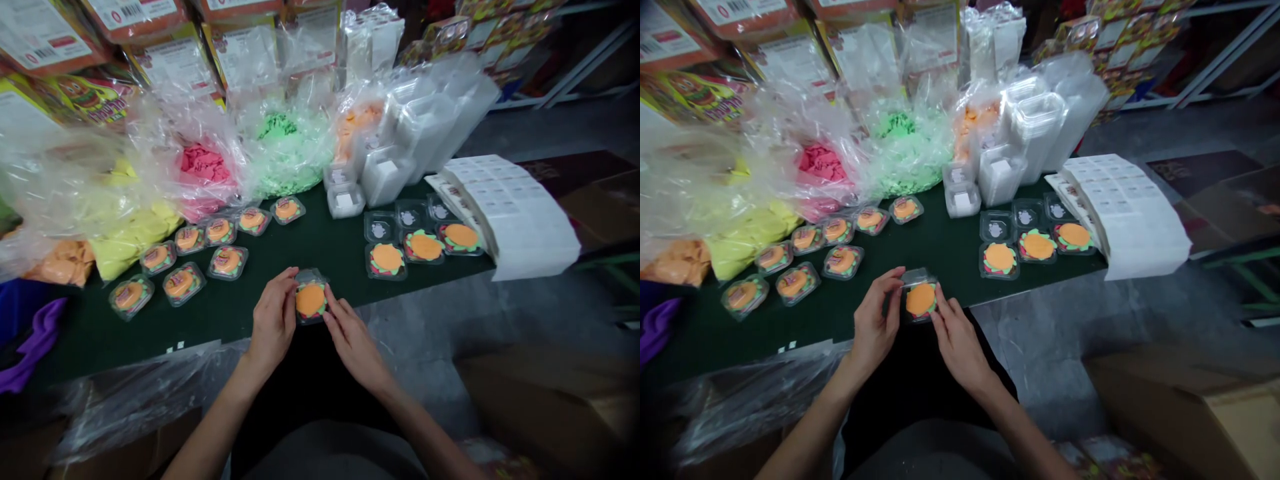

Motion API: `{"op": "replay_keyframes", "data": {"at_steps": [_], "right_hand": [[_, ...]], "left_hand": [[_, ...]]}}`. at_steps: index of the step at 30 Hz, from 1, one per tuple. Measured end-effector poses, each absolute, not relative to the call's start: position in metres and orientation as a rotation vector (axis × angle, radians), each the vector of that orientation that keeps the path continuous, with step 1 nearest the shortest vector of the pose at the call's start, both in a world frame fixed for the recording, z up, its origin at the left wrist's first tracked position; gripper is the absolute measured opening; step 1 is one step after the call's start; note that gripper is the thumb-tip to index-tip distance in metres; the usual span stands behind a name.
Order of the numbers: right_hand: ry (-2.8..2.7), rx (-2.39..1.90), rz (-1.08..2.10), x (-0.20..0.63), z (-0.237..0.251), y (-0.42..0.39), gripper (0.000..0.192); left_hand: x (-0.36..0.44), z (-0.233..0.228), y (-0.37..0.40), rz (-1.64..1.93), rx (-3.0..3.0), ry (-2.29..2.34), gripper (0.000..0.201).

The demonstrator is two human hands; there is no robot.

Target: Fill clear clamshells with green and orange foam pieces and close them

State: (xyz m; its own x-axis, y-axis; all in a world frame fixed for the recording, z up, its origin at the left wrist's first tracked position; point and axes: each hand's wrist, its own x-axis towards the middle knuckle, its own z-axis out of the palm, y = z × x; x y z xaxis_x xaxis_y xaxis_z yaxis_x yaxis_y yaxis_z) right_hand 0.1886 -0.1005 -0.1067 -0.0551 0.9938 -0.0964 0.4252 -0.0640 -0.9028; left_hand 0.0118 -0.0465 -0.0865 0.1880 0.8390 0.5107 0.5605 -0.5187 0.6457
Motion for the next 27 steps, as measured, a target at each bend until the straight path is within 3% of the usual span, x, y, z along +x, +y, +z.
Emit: {"op": "replay_keyframes", "data": {"at_steps": [7, 13, 21, 24, 27], "right_hand": [[-1.676, -1.541, 1.185, 0.189, -0.105, -0.098, 0.059], [-1.353, -1.358, 1.444, 0.197, -0.118, -0.101, 0.065], [-0.882, -1.198, 1.678, 0.198, -0.122, -0.096, 0.065], [-0.855, -1.257, 1.643, 0.197, -0.114, -0.093, 0.061], [-1.059, -1.471, 1.392, 0.195, -0.106, -0.090, 0.055]], "left_hand": [[0.013, -0.087, -0.045, 1.239, 2.149, 1.317, 0.020], [0.011, -0.091, -0.055, 1.180, 2.261, 1.221, 0.025], [0.006, -0.120, -0.084, 1.026, 2.482, 1.093, 0.063], [0.002, -0.125, -0.092, 0.940, 2.492, 1.064, 0.069], [-0.002, -0.130, -0.099, 0.884, 2.496, 1.037, 0.072]]}}
